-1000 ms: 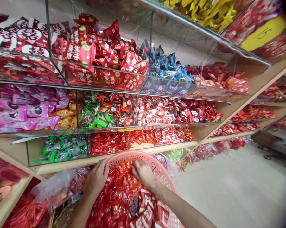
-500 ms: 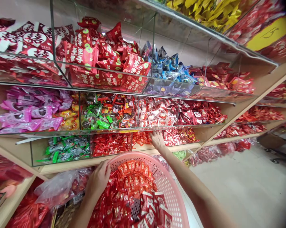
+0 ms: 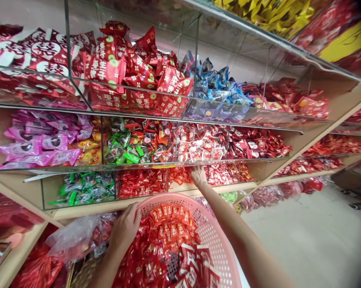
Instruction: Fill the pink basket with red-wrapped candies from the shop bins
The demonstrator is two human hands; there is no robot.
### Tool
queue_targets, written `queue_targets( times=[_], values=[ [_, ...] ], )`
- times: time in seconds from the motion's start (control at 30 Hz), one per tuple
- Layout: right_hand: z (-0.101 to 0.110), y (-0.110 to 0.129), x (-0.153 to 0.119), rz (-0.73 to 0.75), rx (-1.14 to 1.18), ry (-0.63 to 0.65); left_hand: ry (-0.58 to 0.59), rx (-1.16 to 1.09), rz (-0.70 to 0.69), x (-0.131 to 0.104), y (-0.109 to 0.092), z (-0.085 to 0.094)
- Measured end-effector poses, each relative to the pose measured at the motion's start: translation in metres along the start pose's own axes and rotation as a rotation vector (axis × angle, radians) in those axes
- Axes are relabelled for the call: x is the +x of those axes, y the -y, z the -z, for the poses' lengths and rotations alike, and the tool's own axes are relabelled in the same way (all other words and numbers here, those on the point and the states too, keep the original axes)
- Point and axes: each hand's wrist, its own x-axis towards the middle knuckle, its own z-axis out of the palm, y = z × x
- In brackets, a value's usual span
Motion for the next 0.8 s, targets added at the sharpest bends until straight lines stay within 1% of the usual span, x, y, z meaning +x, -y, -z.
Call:
queue_targets(
  times=[0.17,0.37,0.6,0.8],
  values=[
    [0.0006,0.0014,0.0022,0.017,0.000,0.010,0.002,0.003,-0.008,-0.0003,0.0026,-0.0029],
    [-0.0034,0.0006,0.0021,0.039,-0.001,0.010,0.011,0.014,-0.004,-0.0006,0.0032,-0.0044],
    [-0.0053,0.0001,0.0065,0.057,0.005,0.008,-0.025,0.011,-0.028,0.0002,0.0022,-0.0041],
    [-0.0073,0.0014,0.0084,0.027,0.008,0.061,-0.038,0.011,-0.037,0.0001,0.0046,-0.0060]
  ],
)
